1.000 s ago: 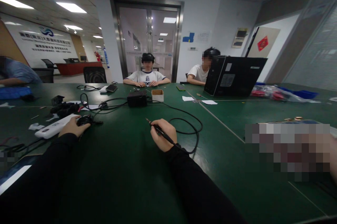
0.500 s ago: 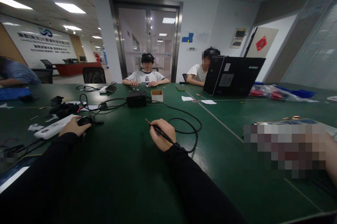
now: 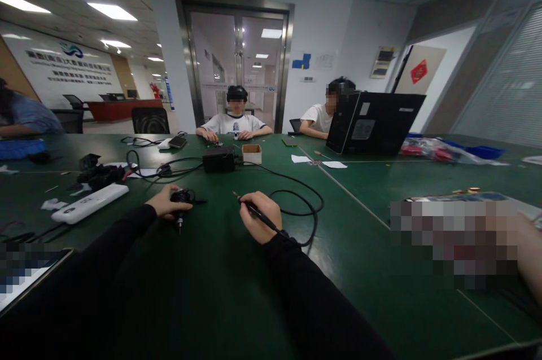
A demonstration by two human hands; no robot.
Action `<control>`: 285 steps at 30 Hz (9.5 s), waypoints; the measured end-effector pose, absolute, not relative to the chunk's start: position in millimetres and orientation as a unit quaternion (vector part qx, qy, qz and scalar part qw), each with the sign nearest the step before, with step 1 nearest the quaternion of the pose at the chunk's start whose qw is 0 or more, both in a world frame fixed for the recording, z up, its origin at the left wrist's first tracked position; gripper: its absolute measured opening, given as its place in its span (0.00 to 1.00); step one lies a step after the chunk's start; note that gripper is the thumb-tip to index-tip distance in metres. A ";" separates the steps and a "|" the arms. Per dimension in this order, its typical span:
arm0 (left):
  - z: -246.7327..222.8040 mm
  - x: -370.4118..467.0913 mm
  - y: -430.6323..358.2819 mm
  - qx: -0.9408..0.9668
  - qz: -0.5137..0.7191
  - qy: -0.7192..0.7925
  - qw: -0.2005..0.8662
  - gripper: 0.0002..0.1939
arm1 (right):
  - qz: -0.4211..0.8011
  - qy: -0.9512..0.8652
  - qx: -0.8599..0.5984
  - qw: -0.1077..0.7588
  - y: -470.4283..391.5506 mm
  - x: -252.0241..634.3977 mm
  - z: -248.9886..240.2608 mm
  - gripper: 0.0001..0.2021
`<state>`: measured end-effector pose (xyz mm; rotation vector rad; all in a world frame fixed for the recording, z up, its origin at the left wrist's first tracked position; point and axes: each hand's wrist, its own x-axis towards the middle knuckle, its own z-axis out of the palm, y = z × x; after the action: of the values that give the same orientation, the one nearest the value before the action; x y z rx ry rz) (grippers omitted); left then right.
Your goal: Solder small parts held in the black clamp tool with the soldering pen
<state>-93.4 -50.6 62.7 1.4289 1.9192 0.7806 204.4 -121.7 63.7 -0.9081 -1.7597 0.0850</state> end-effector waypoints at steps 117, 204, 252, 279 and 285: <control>8.9 6.9 -32.8 0.626 0.512 0.389 0.441 0.17 | 0.039 -0.746 -0.374 0.550 -124.8 199.0 64.0 0.06; 10.1 9.8 -35.0 0.625 0.511 0.403 0.431 0.15 | 0.036 -0.747 -0.373 0.549 -123.7 199.2 62.2 0.06; 13.4 8.2 -40.5 0.680 0.419 0.510 0.321 0.17 | 0.037 -0.723 -0.398 0.563 -120.4 205.2 65.0 0.06; 54.0 32.5 -94.9 0.679 0.259 0.645 0.235 0.40 | 0.030 -0.711 -0.411 0.570 -115.3 210.5 61.9 0.06; 63.4 35.4 -101.1 0.708 0.227 0.633 0.217 0.36 | 0.029 -0.710 -0.413 0.570 -115.3 211.3 61.7 0.06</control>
<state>35.4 -101.1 63.4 1.9609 1.7529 0.6292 211.3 -115.3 61.7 -0.9692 -1.6656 0.0691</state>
